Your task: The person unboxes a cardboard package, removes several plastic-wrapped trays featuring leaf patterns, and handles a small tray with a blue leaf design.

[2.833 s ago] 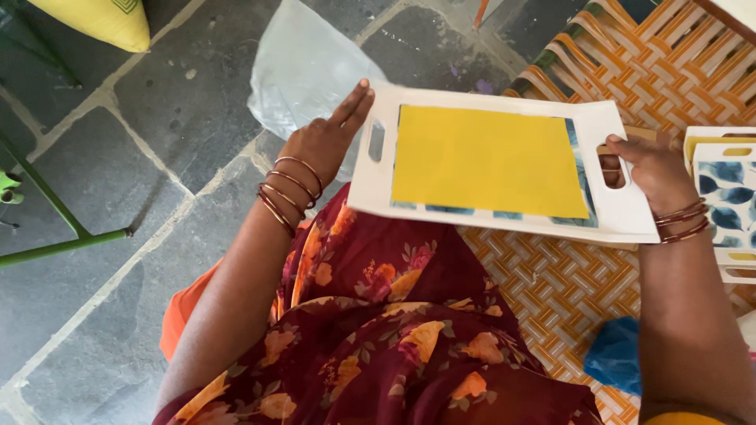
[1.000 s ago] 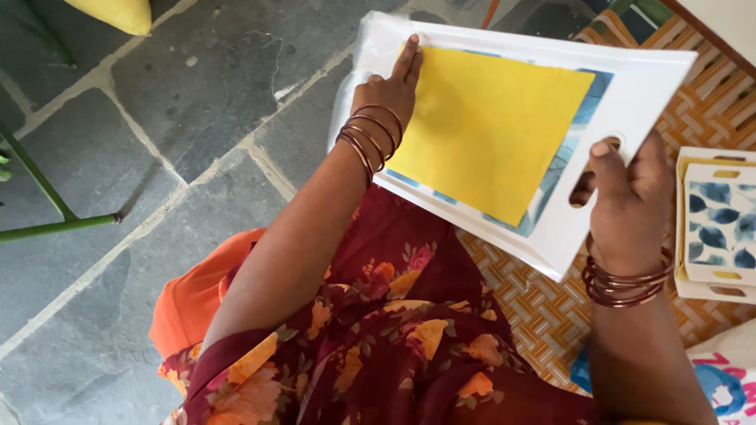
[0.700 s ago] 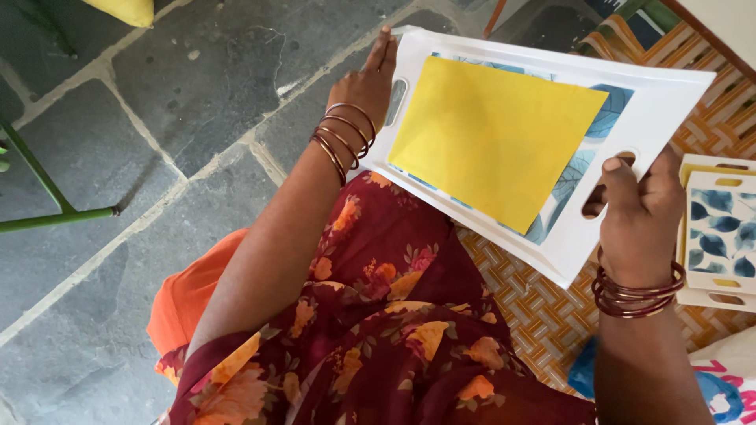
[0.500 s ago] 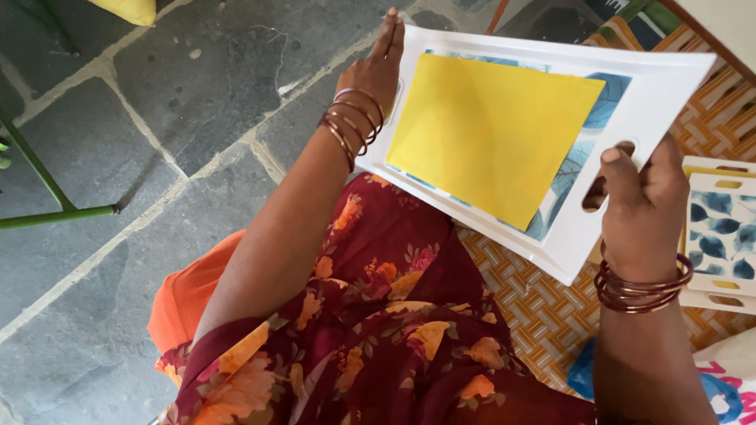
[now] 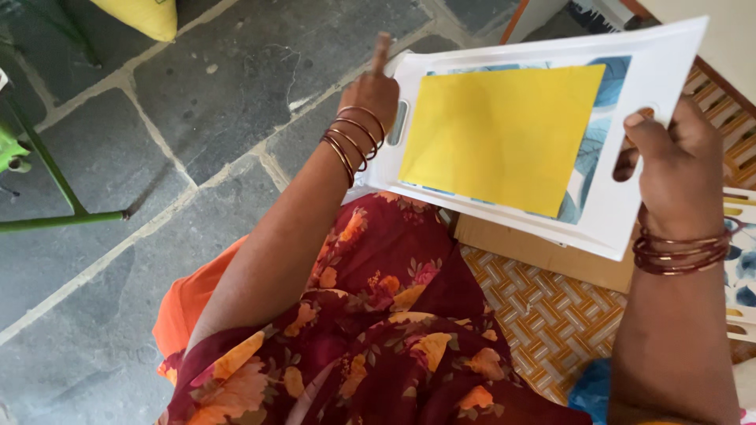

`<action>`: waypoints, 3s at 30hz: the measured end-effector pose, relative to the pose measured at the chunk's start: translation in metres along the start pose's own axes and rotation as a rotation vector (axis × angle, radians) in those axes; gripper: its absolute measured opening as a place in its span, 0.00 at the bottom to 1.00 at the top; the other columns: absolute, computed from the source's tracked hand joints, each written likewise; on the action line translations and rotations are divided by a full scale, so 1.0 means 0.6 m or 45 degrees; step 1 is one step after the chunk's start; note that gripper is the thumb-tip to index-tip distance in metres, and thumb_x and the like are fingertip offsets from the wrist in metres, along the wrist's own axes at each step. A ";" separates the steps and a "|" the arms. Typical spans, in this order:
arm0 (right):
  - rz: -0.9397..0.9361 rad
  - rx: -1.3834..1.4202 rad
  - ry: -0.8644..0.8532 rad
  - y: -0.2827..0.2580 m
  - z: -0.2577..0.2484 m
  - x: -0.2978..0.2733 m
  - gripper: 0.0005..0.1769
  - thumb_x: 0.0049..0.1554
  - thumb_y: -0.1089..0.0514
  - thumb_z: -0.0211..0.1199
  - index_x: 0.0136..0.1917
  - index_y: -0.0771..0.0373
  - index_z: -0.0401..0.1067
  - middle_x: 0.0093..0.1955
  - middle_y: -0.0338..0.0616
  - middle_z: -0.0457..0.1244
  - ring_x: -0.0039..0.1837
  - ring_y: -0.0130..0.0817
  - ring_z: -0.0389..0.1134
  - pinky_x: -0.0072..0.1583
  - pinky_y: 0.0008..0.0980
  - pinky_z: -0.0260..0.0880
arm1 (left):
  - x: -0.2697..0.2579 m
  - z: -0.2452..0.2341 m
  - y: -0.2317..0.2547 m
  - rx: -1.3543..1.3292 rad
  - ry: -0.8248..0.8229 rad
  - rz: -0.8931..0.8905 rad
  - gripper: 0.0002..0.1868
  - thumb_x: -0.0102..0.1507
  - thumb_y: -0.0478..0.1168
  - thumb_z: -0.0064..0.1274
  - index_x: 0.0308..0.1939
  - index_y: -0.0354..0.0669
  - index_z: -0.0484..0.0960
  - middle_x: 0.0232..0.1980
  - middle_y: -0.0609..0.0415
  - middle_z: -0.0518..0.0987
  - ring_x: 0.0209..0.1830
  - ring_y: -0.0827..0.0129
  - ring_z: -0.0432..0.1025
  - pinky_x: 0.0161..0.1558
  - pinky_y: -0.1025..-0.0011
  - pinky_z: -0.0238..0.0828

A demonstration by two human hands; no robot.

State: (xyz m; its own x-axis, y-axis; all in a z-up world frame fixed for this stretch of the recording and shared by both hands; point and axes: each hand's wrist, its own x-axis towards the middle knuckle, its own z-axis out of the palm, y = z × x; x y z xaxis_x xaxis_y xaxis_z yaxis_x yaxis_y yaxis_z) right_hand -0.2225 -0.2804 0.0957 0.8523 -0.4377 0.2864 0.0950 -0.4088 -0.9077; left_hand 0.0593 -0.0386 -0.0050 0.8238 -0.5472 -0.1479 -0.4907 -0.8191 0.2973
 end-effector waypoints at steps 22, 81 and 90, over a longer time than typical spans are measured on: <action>0.049 -0.143 -0.139 0.043 0.025 0.053 0.10 0.72 0.61 0.60 0.56 0.72 0.73 0.44 0.43 0.66 0.45 0.25 0.65 0.47 0.25 0.65 | -0.028 0.008 -0.011 0.010 -0.255 0.050 0.52 0.57 0.21 0.45 0.81 0.41 0.36 0.85 0.55 0.29 0.61 0.49 0.74 0.58 0.60 0.75; -0.176 -0.278 -0.224 -0.067 0.127 0.008 0.13 0.73 0.60 0.57 0.67 0.69 0.68 0.44 0.40 0.65 0.37 0.22 0.65 0.39 0.25 0.67 | 0.051 0.021 -0.163 -0.337 0.105 0.230 0.55 0.52 0.24 0.49 0.80 0.35 0.38 0.85 0.44 0.34 0.77 0.44 0.56 0.69 0.65 0.66; -0.332 -0.426 -0.323 -0.101 0.144 0.012 0.23 0.72 0.58 0.56 0.77 0.66 0.62 0.45 0.40 0.67 0.36 0.24 0.67 0.39 0.25 0.68 | 0.014 -0.014 -0.143 -0.535 0.063 0.135 0.55 0.52 0.25 0.45 0.81 0.40 0.36 0.86 0.51 0.33 0.76 0.52 0.60 0.63 0.68 0.73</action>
State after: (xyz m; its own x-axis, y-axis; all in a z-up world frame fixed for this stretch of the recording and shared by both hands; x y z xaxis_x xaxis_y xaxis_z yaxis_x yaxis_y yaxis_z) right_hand -0.1774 -0.1897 0.1260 0.9243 -0.0947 0.3697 0.1870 -0.7319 -0.6552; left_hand 0.1107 0.0284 -0.0238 0.7930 -0.6069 -0.0533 -0.4235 -0.6120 0.6679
